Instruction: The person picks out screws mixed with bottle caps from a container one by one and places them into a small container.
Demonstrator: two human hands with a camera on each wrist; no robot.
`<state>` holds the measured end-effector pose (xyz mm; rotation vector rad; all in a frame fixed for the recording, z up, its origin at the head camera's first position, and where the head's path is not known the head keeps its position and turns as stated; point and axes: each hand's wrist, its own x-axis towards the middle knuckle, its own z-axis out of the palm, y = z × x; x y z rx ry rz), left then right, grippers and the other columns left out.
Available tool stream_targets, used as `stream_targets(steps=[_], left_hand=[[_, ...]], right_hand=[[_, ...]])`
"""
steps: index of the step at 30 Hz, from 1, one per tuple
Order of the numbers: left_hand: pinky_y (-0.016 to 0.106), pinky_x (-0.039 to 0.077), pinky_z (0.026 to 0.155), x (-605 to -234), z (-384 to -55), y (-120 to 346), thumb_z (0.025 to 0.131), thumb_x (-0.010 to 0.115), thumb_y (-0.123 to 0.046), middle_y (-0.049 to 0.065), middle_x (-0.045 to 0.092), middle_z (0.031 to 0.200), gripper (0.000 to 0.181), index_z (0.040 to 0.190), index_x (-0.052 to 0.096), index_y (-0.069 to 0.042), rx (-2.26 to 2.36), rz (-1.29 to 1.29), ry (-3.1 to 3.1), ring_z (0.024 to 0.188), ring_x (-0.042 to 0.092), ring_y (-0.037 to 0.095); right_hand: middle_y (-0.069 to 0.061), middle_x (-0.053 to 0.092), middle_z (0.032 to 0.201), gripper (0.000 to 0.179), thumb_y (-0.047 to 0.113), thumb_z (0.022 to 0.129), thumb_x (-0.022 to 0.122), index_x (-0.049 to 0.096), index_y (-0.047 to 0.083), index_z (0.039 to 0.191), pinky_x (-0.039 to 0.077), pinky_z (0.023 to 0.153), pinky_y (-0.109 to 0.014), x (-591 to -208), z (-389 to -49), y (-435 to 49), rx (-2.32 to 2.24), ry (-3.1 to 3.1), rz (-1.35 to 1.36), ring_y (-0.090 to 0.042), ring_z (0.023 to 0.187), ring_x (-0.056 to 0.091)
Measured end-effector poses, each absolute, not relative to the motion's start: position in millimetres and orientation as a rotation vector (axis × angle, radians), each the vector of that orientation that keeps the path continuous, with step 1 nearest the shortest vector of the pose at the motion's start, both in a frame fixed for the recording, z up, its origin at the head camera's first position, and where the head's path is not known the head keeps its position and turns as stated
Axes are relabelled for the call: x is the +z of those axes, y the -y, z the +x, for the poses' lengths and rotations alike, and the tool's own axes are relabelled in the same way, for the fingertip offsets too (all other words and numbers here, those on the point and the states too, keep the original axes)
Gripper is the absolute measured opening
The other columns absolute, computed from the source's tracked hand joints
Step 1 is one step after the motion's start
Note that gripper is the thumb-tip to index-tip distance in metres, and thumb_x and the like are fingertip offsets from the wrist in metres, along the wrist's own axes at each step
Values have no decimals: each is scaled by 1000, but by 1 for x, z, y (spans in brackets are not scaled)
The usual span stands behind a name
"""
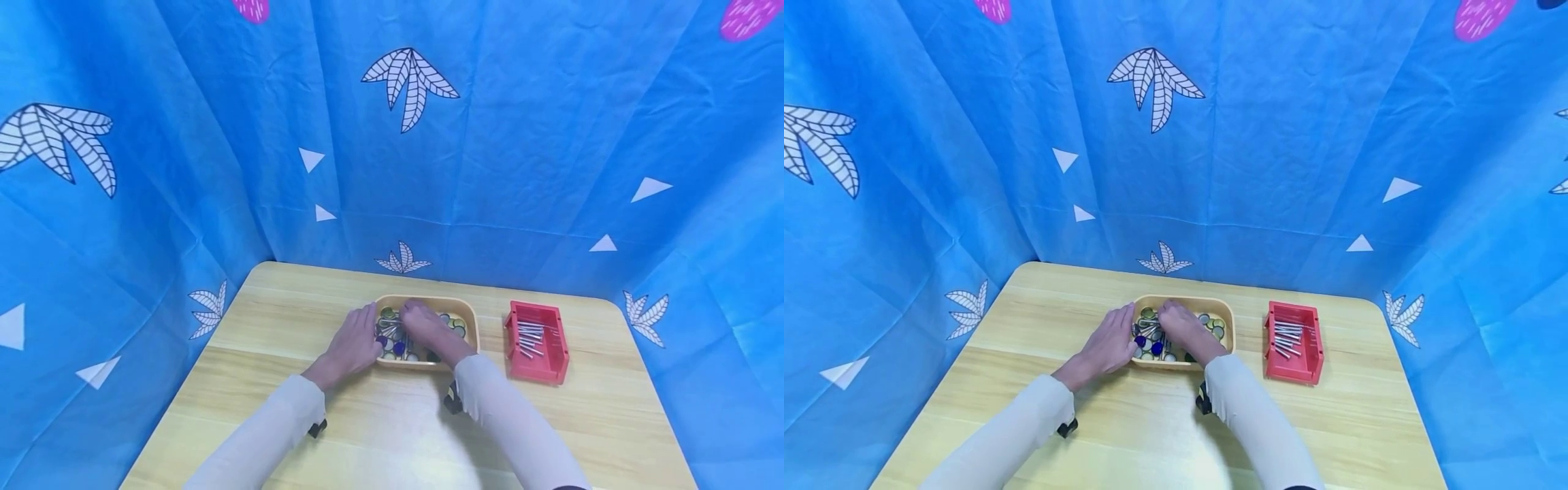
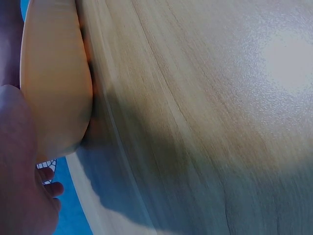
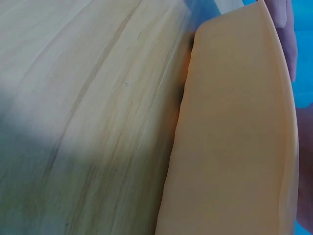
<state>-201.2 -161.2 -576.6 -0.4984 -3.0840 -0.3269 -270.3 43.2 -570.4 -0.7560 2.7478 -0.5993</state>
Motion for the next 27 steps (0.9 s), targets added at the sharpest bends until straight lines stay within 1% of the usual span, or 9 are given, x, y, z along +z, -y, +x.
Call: stream_targets(steps=[3, 7, 13, 16, 19, 21, 23, 25, 27], left_hand=[[47, 25, 131, -576, -201, 161, 93, 54, -32, 27, 35, 164, 88, 162, 18, 7, -313, -504, 3086, 151, 38, 39], [48, 25, 131, -575, -201, 161, 93, 53, -32, 28, 36, 163, 87, 162, 19, 8, -314, -512, 3079, 151, 38, 39], [51, 27, 130, -576, -201, 161, 91, 53, -31, 29, 37, 162, 86, 161, 21, 9, -349, -521, 3064, 150, 38, 41], [51, 27, 130, -575, -202, 160, 92, 53, -31, 28, 37, 162, 86, 161, 20, 9, -341, -514, 3074, 150, 38, 41], [50, 26, 130, -574, -201, 160, 93, 53, -31, 27, 36, 163, 86, 162, 19, 8, -333, -503, 3088, 151, 38, 40], [50, 25, 131, -573, -200, 160, 94, 52, -32, 27, 34, 164, 86, 162, 17, 7, -326, -496, 3103, 152, 36, 40], [50, 24, 131, -571, -200, 159, 94, 53, -31, 27, 34, 165, 86, 162, 17, 7, -336, -493, 3107, 153, 35, 41], [51, 24, 131, -571, -199, 159, 94, 53, -31, 28, 33, 165, 86, 162, 17, 8, -337, -493, 3108, 154, 35, 41], [51, 24, 131, -569, -199, 159, 94, 53, -31, 28, 33, 165, 86, 162, 17, 8, -346, -490, 3107, 154, 35, 41]], right_hand=[[-6, 65, 113, 27, 26, 104, 50, 69, 9, 112, 58, 86, -36, -569, -269, -47, -525, -2779, -844, -19, 98, 61], [-3, 63, 109, 24, 26, 104, 48, 68, 12, 106, 57, 82, -34, -567, -265, -54, -527, -2784, -835, -17, 93, 60], [0, 62, 99, 37, 43, 107, 33, 61, 21, 116, 55, 81, -36, -561, -257, -66, -961, -2565, -398, -19, 89, 60], [-1, 62, 97, 37, 42, 108, 33, 61, 20, 118, 54, 78, -35, -559, -255, -72, -991, -2551, -394, -19, 87, 60], [-1, 62, 98, 24, 28, 106, 48, 65, 13, 115, 56, 77, -31, -556, -254, -78, -711, -2696, -711, -16, 86, 60], [1, 62, 101, 17, 17, 98, 64, 67, 11, 113, 57, 78, -26, -555, -253, -83, -489, -2808, -933, -13, 88, 60], [1, 63, 104, 26, 11, 86, 77, 68, 9, 110, 58, 79, -23, -554, -253, -87, -297, -2886, -1114, -11, 89, 60], [2, 64, 103, 33, 11, 79, 84, 68, 10, 108, 58, 79, -22, -553, -252, -92, -247, -2906, -1160, -11, 89, 61], [0, 66, 101, 36, 12, 76, 88, 69, 8, 106, 58, 78, -22, -553, -252, -96, -216, -2924, -1227, -12, 88, 61]])
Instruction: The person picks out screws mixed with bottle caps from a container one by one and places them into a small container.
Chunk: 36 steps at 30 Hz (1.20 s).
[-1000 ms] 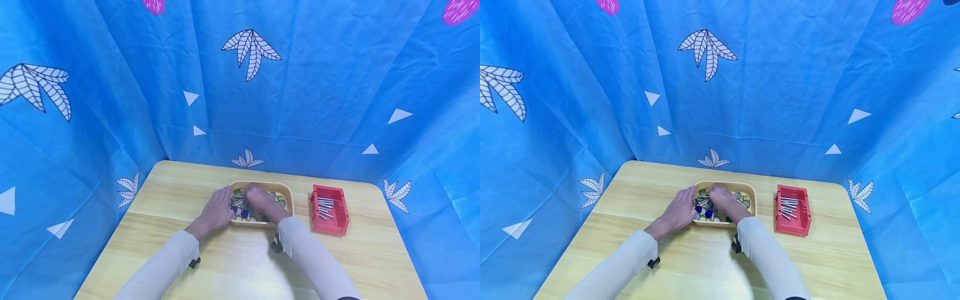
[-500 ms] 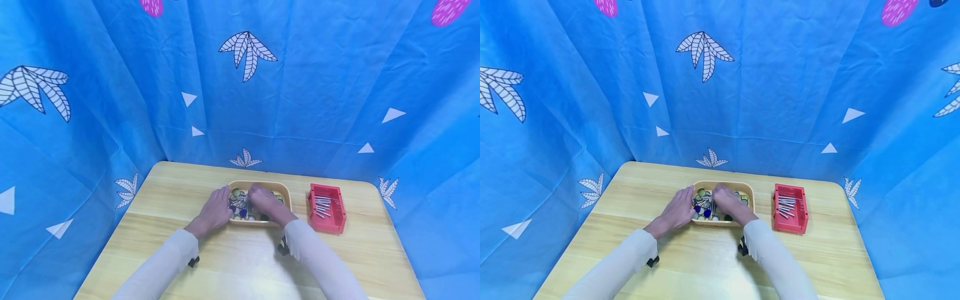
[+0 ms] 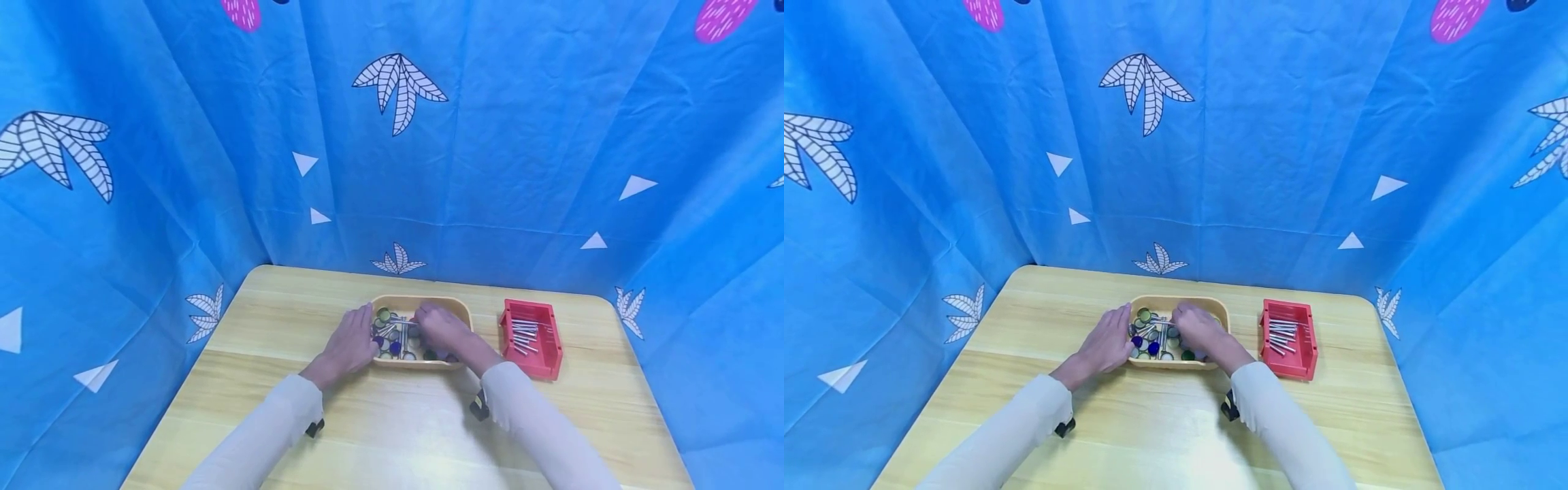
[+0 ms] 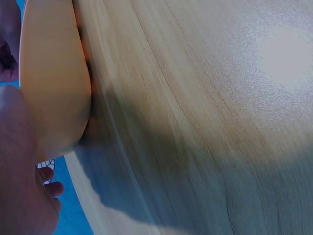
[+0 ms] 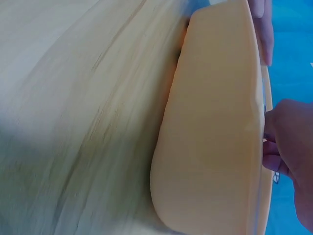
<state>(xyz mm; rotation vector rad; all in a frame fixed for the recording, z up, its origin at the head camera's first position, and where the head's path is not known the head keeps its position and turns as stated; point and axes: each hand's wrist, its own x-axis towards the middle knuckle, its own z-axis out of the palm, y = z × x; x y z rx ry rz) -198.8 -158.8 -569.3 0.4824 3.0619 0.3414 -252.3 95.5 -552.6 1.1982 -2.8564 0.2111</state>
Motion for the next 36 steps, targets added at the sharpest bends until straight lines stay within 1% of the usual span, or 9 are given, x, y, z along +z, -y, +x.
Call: stream_targets(steps=[5, 11, 15, 18, 24, 28, 31, 34, 36], left_hand=[[51, 24, 131, -569, -199, 159, 95, 53, -31, 27, 33, 166, 86, 162, 17, 7, 335, 475, -3062, 154, 35, 41], [50, 23, 132, -571, -199, 159, 95, 53, -31, 27, 32, 166, 85, 163, 17, 7, 330, 471, -3054, 154, 34, 41], [50, 22, 132, -572, -199, 159, 95, 52, -31, 27, 32, 166, 85, 163, 16, 7, 334, 468, -3052, 155, 33, 42], [50, 21, 132, -572, -200, 158, 95, 52, -31, 27, 31, 166, 86, 163, 16, 6, 333, 463, -3053, 155, 33, 42], [51, 21, 132, -573, -200, 158, 95, 52, -32, 27, 31, 166, 86, 163, 17, 6, 342, 463, -3057, 155, 33, 42], [51, 22, 132, -574, -200, 158, 94, 53, -32, 27, 33, 166, 86, 163, 18, 6, 345, 467, -3060, 154, 34, 41], [51, 23, 131, -575, -200, 158, 93, 54, -32, 27, 34, 165, 87, 162, 18, 7, 344, 474, -3061, 154, 34, 42], [51, 22, 132, -575, -200, 158, 94, 54, -32, 27, 32, 166, 87, 163, 17, 6, 334, 475, -3061, 154, 34, 41], [51, 22, 132, -575, -201, 159, 94, 53, -32, 27, 32, 166, 86, 163, 17, 6, 336, 474, -3061, 155, 33, 41]], right_hand=[[-3, 67, 94, 30, 16, 79, 88, 70, 6, 100, 59, 77, -25, -551, -252, -104, 178, 2722, 1268, -14, 84, 62], [-2, 65, 91, 21, 1, 78, 79, 71, 6, 96, 57, 74, -24, -547, -249, -117, 203, 2694, 1285, -13, 82, 59], [-3, 65, 92, 25, -6, 75, 70, 70, 6, 97, 58, 77, -25, -546, -247, -126, 208, 2680, 1269, -14, 84, 60], [-5, 67, 94, 24, -8, 78, 68, 71, 6, 98, 60, 81, -27, -546, -247, -132, 171, 2618, 1263, -17, 88, 63], [-6, 69, 98, 18, -3, 85, 72, 73, 7, 100, 62, 83, -28, -545, -245, -144, 145, 2577, 1246, -18, 92, 66], [-7, 69, 99, 18, 2, 86, 77, 74, 6, 103, 62, 85, -30, -541, -242, -154, 159, 2583, 1243, -19, 94, 67], [-6, 70, 98, 19, 2, 84, 80, 74, 6, 102, 62, 85, -31, -539, -239, -161, 166, 2574, 1239, -19, 94, 66], [-4, 69, 98, 18, 5, 83, 81, 73, 8, 98, 61, 86, -31, -537, -238, -167, 189, 2608, 1206, -18, 94, 64], [-2, 68, 102, 16, 8, 85, 80, 72, 11, 98, 60, 89, -31, -535, -236, -171, 242, 2673, 1164, -17, 99, 63]])
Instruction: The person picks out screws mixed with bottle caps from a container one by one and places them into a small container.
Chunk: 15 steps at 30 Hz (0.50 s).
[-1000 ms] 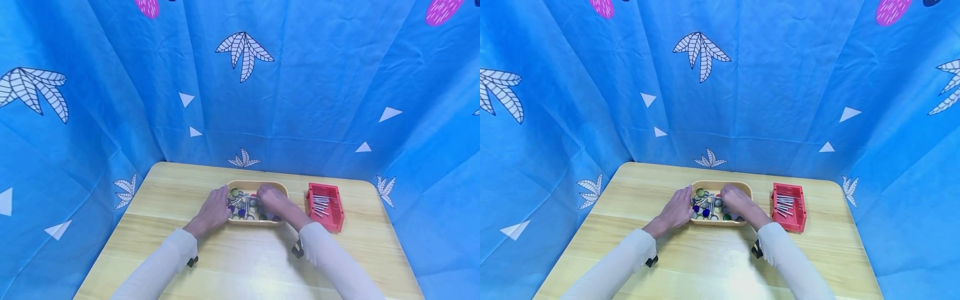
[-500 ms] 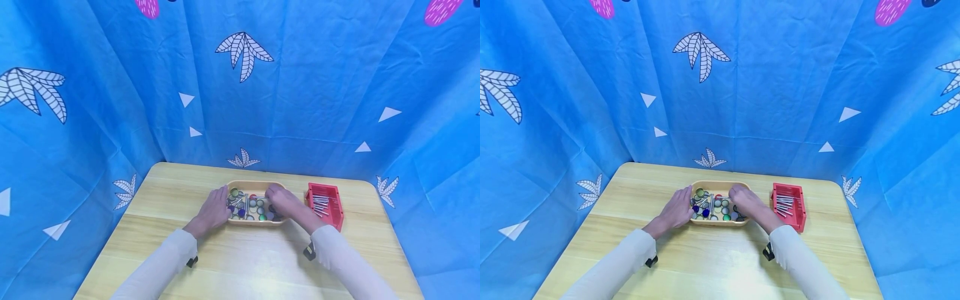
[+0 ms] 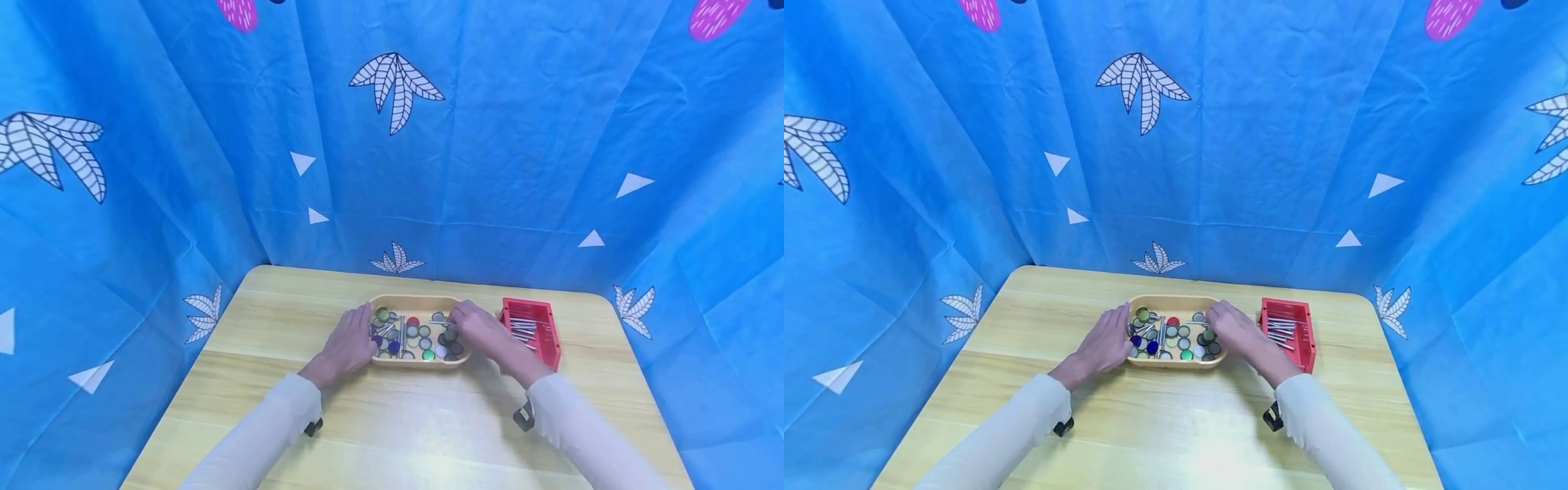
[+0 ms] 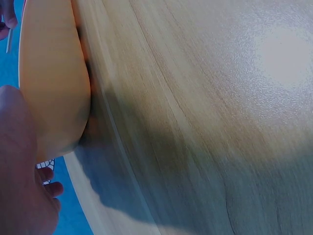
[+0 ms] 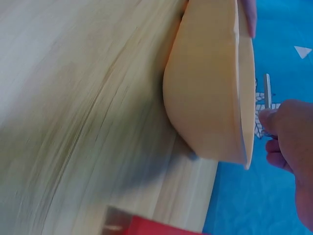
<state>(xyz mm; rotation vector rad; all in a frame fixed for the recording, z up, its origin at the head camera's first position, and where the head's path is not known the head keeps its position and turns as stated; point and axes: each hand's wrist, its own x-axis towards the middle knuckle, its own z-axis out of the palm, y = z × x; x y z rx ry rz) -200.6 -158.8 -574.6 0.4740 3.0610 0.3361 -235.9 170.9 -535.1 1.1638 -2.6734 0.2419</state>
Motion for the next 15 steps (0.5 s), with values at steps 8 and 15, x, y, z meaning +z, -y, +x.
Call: stream_targets(steps=[8, 15], left_hand=[[49, 19, 133, -574, -200, 158, 95, 54, -31, 26, 29, 168, 87, 164, 14, 4, 348, 435, -3036, 156, 31, 40], [50, 20, 132, -575, -200, 157, 95, 54, -31, 26, 31, 167, 87, 164, 14, 5, 335, 426, -3049, 156, 31, 41]], right_hand=[[1, 62, 115, 51, 0, 74, 83, 67, 11, 121, 58, 100, -34, -530, -224, -195, 268, 2816, 1070, -15, 111, 58], [-3, 67, 101, 26, 11, 86, 82, 71, 8, 110, 60, 90, -34, -535, -228, -216, 214, 2641, 1099, -17, 99, 61]])
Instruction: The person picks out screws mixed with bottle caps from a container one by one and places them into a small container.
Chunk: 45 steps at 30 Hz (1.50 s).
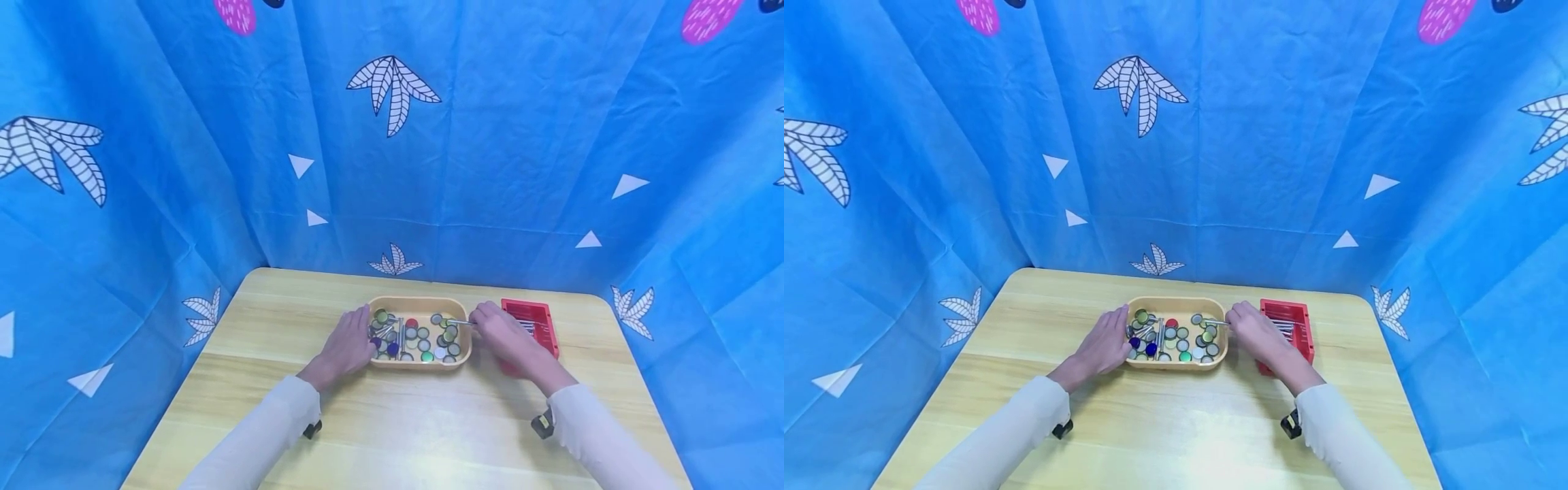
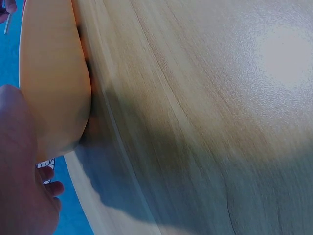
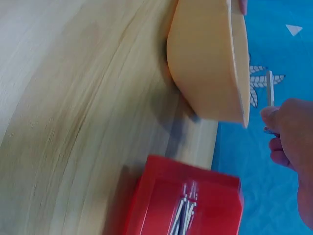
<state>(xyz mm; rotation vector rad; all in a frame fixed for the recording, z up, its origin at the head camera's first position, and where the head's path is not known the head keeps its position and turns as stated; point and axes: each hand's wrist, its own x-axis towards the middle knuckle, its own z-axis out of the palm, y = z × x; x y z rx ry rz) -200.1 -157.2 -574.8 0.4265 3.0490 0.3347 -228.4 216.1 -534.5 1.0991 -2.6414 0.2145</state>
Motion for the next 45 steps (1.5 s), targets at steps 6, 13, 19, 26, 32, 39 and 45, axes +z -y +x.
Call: stream_targets(steps=[6, 13, 19, 26, 32, 39, 45], left_hand=[[50, 20, 132, -575, -201, 158, 94, 55, -31, 26, 32, 166, 88, 163, 15, 5, 338, 420, -3051, 155, 33, 41], [49, 20, 132, -577, -202, 158, 95, 54, -31, 25, 31, 167, 88, 164, 14, 5, 323, 420, -3048, 156, 32, 40], [49, 19, 133, -576, -202, 159, 95, 55, -30, 26, 31, 166, 88, 163, 14, 5, 333, 438, -3050, 155, 32, 40], [49, 20, 132, -577, -202, 159, 94, 55, -30, 26, 33, 166, 88, 163, 14, 6, 348, 450, -3048, 154, 34, 40], [48, 22, 132, -577, -202, 158, 94, 56, -29, 26, 35, 164, 87, 163, 15, 6, 349, 445, -3052, 153, 35, 39], [48, 24, 131, -572, -200, 158, 94, 56, -29, 26, 36, 163, 87, 163, 16, 6, 352, 442, -3058, 151, 37, 39], [48, 25, 131, -572, -199, 157, 93, 57, -30, 26, 37, 163, 88, 163, 17, 7, 351, 446, -3061, 151, 38, 39]], right_hand=[[-5, 67, 100, 40, -7, 70, 82, 70, 7, 105, 60, 90, -34, -532, -231, -232, 164, 2623, 1073, -19, 97, 61], [-2, 65, 99, 24, 0, 85, 76, 70, 9, 106, 61, 91, -35, -534, -229, -248, 286, 2745, 930, -17, 98, 59], [-6, 68, 104, 17, 7, 91, 75, 71, 7, 108, 61, 94, -42, -537, -228, -256, 352, 2779, 836, -22, 102, 62], [-10, 70, 101, 20, -1, 86, 77, 73, 2, 105, 61, 92, -43, -543, -228, -272, 305, 2652, 904, -26, 100, 65], [-14, 70, 105, 17, -3, 90, 71, 72, 2, 106, 60, 97, -50, -544, -226, -287, 306, 2705, 830, -31, 106, 66], [-18, 68, 103, 17, -6, 88, 71, 69, -4, 105, 60, 92, -51, -551, -227, -301, 299, 2652, 799, -34, 102, 66], [-21, 69, 107, 16, -2, 92, 70, 70, -5, 108, 58, 97, -53, -552, -227, -308, 324, 2721, 715, -37, 108, 66]])
